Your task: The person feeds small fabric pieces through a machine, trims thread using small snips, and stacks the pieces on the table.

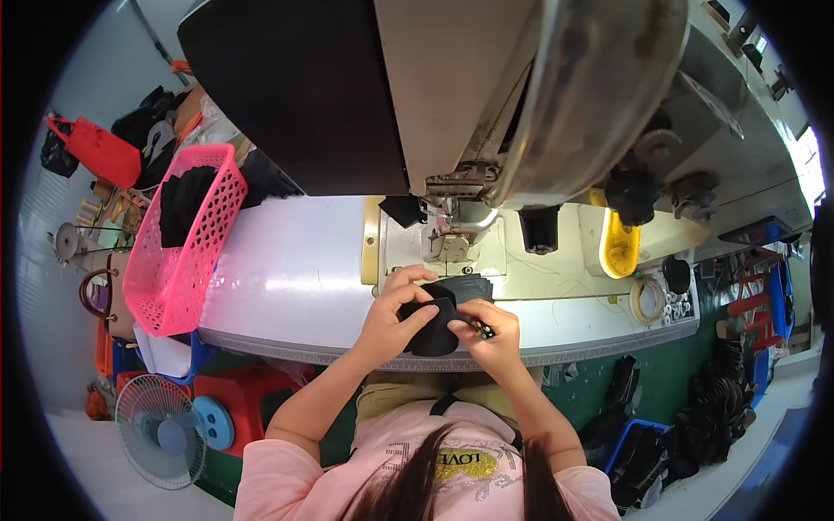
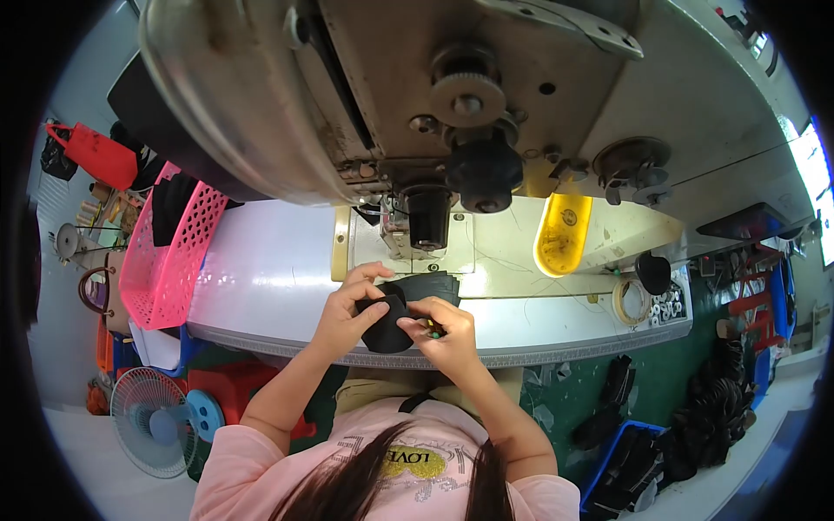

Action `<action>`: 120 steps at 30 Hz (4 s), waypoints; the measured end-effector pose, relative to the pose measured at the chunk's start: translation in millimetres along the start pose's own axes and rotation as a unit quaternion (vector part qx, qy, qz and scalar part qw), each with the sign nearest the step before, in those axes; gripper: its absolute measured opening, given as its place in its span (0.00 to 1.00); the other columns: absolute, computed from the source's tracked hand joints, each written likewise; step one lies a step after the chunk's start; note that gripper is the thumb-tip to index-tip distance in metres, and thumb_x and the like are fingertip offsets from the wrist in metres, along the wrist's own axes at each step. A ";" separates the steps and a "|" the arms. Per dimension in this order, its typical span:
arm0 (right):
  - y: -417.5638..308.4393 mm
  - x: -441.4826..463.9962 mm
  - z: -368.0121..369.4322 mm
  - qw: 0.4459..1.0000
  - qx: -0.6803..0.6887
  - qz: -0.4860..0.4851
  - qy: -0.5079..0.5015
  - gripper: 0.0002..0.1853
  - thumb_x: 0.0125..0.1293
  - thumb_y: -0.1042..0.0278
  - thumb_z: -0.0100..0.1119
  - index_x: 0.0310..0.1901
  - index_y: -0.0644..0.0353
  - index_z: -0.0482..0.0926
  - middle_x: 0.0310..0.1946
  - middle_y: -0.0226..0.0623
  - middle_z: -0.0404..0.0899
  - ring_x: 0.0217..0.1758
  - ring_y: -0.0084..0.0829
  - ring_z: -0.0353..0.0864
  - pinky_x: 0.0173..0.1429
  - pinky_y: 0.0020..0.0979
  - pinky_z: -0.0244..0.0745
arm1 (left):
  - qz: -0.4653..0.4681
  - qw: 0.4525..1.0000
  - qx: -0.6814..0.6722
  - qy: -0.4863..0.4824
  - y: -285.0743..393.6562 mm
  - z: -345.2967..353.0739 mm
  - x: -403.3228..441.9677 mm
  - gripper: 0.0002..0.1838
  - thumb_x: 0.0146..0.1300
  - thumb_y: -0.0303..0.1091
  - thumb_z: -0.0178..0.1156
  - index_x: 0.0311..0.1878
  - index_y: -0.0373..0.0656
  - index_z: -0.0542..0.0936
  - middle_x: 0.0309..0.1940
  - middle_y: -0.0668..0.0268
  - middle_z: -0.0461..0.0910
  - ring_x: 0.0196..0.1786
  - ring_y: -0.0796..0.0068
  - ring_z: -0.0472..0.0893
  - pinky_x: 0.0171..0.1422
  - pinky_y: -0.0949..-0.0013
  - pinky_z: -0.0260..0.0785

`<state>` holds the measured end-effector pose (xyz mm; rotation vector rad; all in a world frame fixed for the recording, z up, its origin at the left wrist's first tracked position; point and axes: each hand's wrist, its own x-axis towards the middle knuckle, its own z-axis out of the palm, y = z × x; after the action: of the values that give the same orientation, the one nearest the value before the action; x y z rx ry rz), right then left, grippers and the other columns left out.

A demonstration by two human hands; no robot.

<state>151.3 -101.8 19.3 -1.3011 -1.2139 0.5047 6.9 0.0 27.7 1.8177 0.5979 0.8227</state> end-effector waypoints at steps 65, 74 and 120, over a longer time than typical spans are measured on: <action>84.5 5.4 -21.9 0.979 -0.104 0.058 0.168 0.06 0.58 0.78 0.59 0.26 0.68 0.76 0.19 0.38 0.77 0.22 0.24 0.74 0.29 0.24 0.68 | -0.189 0.901 -0.378 0.100 11.4 -15.4 109.4 0.21 0.55 0.21 0.58 0.53 0.39 0.67 0.44 0.64 0.73 0.45 0.75 0.77 0.49 0.71 0.71; 81.1 4.2 -20.3 0.979 -0.128 0.054 0.152 0.05 0.58 0.77 0.59 0.27 0.67 0.75 0.20 0.38 0.77 0.22 0.24 0.74 0.30 0.25 0.68 | -0.024 0.920 -0.340 0.191 15.6 -26.1 85.3 0.19 0.60 0.30 0.59 0.54 0.36 0.71 0.54 0.65 0.71 0.59 0.76 0.66 0.67 0.70 0.52; 63.0 3.6 -8.3 0.958 -0.250 -0.140 -0.024 0.14 0.38 0.72 0.74 0.26 0.62 0.76 0.21 0.34 0.68 0.22 0.32 0.70 0.23 0.30 0.66 | 0.170 0.900 0.397 0.059 -30.1 5.5 -22.4 0.12 0.46 0.29 0.67 0.35 0.40 0.77 0.32 0.61 0.71 0.38 0.60 0.72 0.40 0.63 0.64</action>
<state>180.4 -85.2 -34.8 -1.5062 -1.6030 0.0169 -4.2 -8.3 -7.5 2.6880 0.7749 1.0120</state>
